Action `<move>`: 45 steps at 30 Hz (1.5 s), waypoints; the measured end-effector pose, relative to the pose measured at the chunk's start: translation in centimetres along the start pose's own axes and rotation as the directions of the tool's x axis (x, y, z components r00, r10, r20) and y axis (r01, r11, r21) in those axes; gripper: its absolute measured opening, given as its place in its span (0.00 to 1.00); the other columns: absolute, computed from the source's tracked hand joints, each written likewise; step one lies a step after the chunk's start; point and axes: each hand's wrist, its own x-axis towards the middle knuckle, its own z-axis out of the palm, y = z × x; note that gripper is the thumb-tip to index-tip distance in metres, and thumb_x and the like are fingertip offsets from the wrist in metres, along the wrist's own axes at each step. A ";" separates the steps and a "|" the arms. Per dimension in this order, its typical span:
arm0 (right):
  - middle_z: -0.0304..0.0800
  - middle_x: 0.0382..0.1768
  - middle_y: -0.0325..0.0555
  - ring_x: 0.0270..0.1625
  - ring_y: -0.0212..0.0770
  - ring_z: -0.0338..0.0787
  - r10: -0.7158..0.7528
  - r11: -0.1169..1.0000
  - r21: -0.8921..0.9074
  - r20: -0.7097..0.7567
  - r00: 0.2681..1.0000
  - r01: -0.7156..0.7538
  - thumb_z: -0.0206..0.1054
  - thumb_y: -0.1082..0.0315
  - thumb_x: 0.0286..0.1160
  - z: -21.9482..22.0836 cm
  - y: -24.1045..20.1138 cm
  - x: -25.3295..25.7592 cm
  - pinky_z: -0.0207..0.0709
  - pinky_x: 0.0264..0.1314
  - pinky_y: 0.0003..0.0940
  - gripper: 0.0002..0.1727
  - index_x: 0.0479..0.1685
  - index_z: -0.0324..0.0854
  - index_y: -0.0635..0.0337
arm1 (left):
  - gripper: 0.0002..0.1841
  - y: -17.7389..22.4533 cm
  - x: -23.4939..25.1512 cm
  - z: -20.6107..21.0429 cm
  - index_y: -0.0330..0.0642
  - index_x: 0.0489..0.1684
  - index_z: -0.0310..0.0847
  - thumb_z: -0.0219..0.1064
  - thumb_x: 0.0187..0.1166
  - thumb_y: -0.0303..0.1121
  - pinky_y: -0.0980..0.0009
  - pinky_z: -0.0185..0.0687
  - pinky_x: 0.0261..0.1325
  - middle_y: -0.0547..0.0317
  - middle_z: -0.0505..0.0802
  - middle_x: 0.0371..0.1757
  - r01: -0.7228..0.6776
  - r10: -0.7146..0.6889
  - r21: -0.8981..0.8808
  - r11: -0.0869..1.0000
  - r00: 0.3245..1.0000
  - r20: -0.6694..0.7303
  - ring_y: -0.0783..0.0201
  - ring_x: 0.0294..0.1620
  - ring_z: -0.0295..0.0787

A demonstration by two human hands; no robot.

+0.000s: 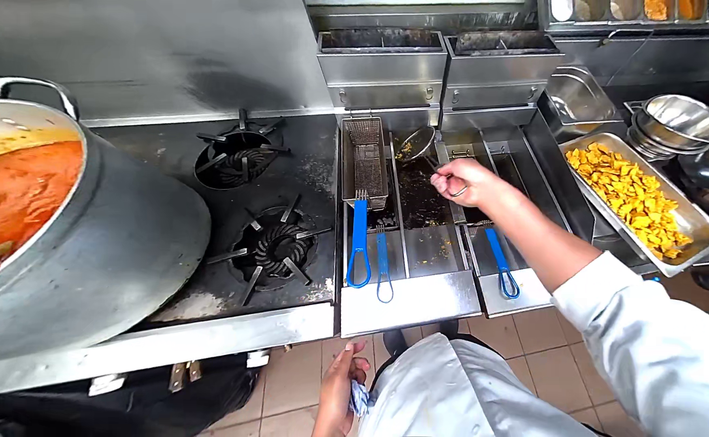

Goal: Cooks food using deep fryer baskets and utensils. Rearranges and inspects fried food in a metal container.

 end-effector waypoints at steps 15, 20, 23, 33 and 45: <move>0.90 0.49 0.55 0.36 0.50 0.89 -0.199 -0.208 -0.977 0.088 0.976 0.046 0.55 0.66 0.84 -8.5 -2.6 -3.0 0.83 0.37 0.51 0.37 0.95 0.55 0.44 | 0.08 -2.0 -4.3 1.3 0.35 0.42 0.90 0.63 0.84 0.26 0.68 0.89 0.50 0.56 0.95 0.39 -0.346 0.251 0.265 0.900 0.909 0.333 0.67 0.41 0.91; 0.88 0.57 0.61 0.50 0.58 0.90 -0.172 -0.356 -0.934 0.084 0.981 0.018 0.59 0.67 0.77 -7.1 -1.5 1.8 0.81 0.48 0.62 0.32 0.86 0.69 0.56 | 0.11 -2.8 -4.3 2.1 0.37 0.30 0.89 0.67 0.83 0.32 0.72 0.84 0.35 0.59 0.91 0.26 -0.314 0.258 0.239 0.919 0.936 0.239 0.70 0.28 0.85; 0.86 0.41 0.58 0.34 0.51 0.85 -0.104 -0.397 -0.918 0.029 0.994 -0.015 0.61 0.67 0.77 -7.5 0.1 5.8 0.77 0.34 0.52 0.26 0.75 0.76 0.63 | 0.13 -3.1 -4.3 2.3 0.37 0.27 0.87 0.66 0.83 0.33 0.71 0.82 0.31 0.58 0.89 0.24 -0.288 0.240 0.233 0.929 0.947 0.212 0.69 0.25 0.83; 0.77 0.22 0.49 0.16 0.41 0.72 0.204 -0.320 -0.946 -0.012 0.979 0.054 0.55 0.70 0.87 -12.5 -3.0 -8.5 0.71 0.20 0.40 0.34 0.93 0.60 0.41 | 0.14 -3.6 -3.4 2.5 0.35 0.29 0.86 0.63 0.86 0.32 0.73 0.83 0.32 0.57 0.90 0.24 -0.249 0.213 0.199 0.948 0.960 0.183 0.70 0.25 0.84; 0.90 0.33 0.46 0.19 0.40 0.81 -0.073 -0.007 -0.997 0.072 0.995 0.072 0.56 0.67 0.91 -18.7 -5.2 -27.7 0.80 0.20 0.39 0.31 0.90 0.67 0.26 | 0.36 -2.5 -2.8 1.7 0.36 0.55 0.88 0.46 0.89 0.63 0.63 0.87 0.64 0.52 0.95 0.51 -0.485 0.292 0.261 0.835 0.792 0.536 0.62 0.54 0.92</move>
